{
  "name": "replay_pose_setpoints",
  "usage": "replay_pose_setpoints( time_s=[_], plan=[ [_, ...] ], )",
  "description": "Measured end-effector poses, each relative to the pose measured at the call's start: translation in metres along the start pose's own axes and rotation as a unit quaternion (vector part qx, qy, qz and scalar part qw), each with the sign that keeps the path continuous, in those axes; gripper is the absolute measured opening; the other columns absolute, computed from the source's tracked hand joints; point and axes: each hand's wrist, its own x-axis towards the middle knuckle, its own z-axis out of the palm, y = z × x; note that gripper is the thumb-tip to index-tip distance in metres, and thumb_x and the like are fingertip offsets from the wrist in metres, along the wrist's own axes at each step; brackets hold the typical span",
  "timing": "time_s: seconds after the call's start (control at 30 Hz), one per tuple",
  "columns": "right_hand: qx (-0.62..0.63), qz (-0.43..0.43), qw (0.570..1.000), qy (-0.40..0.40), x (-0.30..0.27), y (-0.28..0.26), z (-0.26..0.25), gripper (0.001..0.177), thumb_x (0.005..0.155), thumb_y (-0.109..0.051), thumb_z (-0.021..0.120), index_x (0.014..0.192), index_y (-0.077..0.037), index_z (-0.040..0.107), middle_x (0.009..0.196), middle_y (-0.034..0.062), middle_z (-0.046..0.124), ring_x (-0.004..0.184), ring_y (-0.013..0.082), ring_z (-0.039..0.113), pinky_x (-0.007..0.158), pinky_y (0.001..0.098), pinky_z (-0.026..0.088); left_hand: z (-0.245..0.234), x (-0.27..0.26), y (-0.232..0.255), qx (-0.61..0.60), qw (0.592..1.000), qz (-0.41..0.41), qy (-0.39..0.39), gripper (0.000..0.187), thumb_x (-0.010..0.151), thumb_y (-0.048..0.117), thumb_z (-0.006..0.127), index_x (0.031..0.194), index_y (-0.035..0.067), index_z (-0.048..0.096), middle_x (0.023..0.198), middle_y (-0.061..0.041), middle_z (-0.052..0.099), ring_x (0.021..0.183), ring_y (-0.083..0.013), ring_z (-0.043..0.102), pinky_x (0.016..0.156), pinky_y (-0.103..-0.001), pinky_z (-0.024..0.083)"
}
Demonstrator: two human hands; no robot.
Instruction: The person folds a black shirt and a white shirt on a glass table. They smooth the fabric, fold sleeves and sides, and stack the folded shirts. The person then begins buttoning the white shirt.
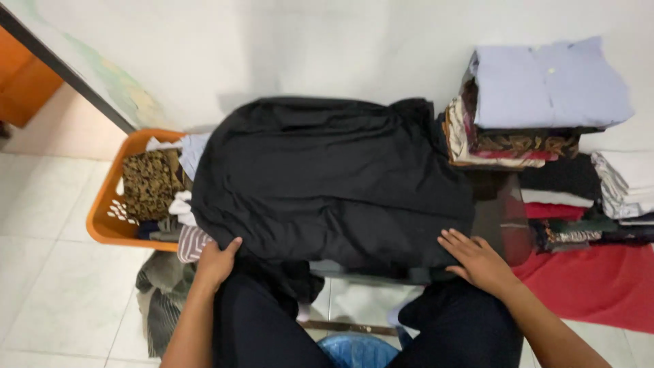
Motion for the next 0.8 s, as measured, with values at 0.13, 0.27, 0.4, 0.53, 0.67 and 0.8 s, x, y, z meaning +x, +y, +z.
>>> replay_pose_setpoints(
  time_s=[0.13, 0.27, 0.4, 0.53, 0.67, 0.8],
  plan=[
    [0.06, 0.015, 0.998, -0.016, -0.007, 0.022, 0.013, 0.071, 0.091, -0.043, 0.065, 0.155, -0.032, 0.037, 0.163, -0.0073, 0.039, 0.152, 0.0137, 0.033, 0.096, 0.0331, 0.044, -0.019, -0.019, 0.003, -0.025, 0.998, 0.024, 0.054, 0.065, 0.089, 0.031, 0.065, 0.146, 0.006, 0.05, 0.142, -0.021, 0.061, 0.134, -0.0411, 0.055, 0.109, -0.047, 0.042],
    [0.186, 0.075, 0.98, 0.014, -0.005, 0.051, 0.003, 0.05, 0.083, -0.013, 0.067, 0.131, -0.026, 0.066, 0.138, -0.0076, 0.068, 0.126, 0.0139, 0.065, 0.099, 0.0387, 0.052, -0.04, -0.041, 0.008, -0.125, 0.99, -0.039, 0.056, 0.048, 0.091, 0.022, 0.064, 0.135, 0.004, 0.06, 0.126, -0.017, 0.07, 0.113, -0.0318, 0.066, 0.095, -0.04, 0.048],
    [0.048, 0.082, 0.991, -0.097, 0.006, 0.073, 0.013, 0.047, 0.081, -0.031, 0.069, 0.128, -0.036, 0.066, 0.136, -0.0153, 0.067, 0.123, 0.0083, 0.065, 0.092, 0.0374, 0.047, -0.055, -0.063, 0.032, -0.132, 0.984, -0.114, -0.029, 0.06, 0.087, 0.029, 0.073, 0.14, 0.003, 0.063, 0.132, -0.017, 0.071, 0.114, -0.0353, 0.069, 0.091, -0.048, 0.057],
    [0.113, 0.122, 0.98, -0.104, 0.025, 0.065, -0.035, 0.033, 0.08, -0.028, 0.069, 0.112, -0.031, 0.075, 0.105, -0.0025, 0.081, 0.091, 0.0262, 0.079, 0.083, 0.0442, 0.058, -0.065, -0.057, 0.035, -0.031, 0.988, -0.134, -0.068, 0.062, 0.078, 0.014, 0.079, 0.136, -0.001, 0.065, 0.128, -0.016, 0.074, 0.105, -0.0339, 0.071, 0.08, -0.044, 0.057],
    [0.383, 0.339, 0.859, -0.015, 0.044, 0.077, -0.047, 0.027, 0.088, -0.013, 0.066, 0.108, -0.02, 0.082, 0.095, 0.0006, 0.078, 0.072, 0.0146, 0.064, 0.076, 0.029, 0.049, -0.081, -0.044, 0.055, 0.037, 0.991, -0.123, -0.029, 0.047, 0.09, 0.026, 0.067, 0.124, -0.007, 0.071, 0.121, -0.022, 0.075, 0.106, -0.0377, 0.072, 0.09, -0.044, 0.051],
    [0.462, 0.346, 0.797, 0.177, 0.072, 0.101, -0.008, 0.012, 0.098, -0.013, 0.068, 0.105, -0.005, 0.073, 0.079, 0.0002, 0.059, 0.075, 0.0112, 0.051, 0.072, 0.0279, 0.042, -0.093, -0.038, 0.083, -0.063, 0.989, -0.13, -0.04, 0.041, 0.097, 0.025, 0.064, 0.121, -0.008, 0.069, 0.114, -0.024, 0.073, 0.09, -0.0363, 0.073, 0.073, -0.045, 0.063]
  ],
)
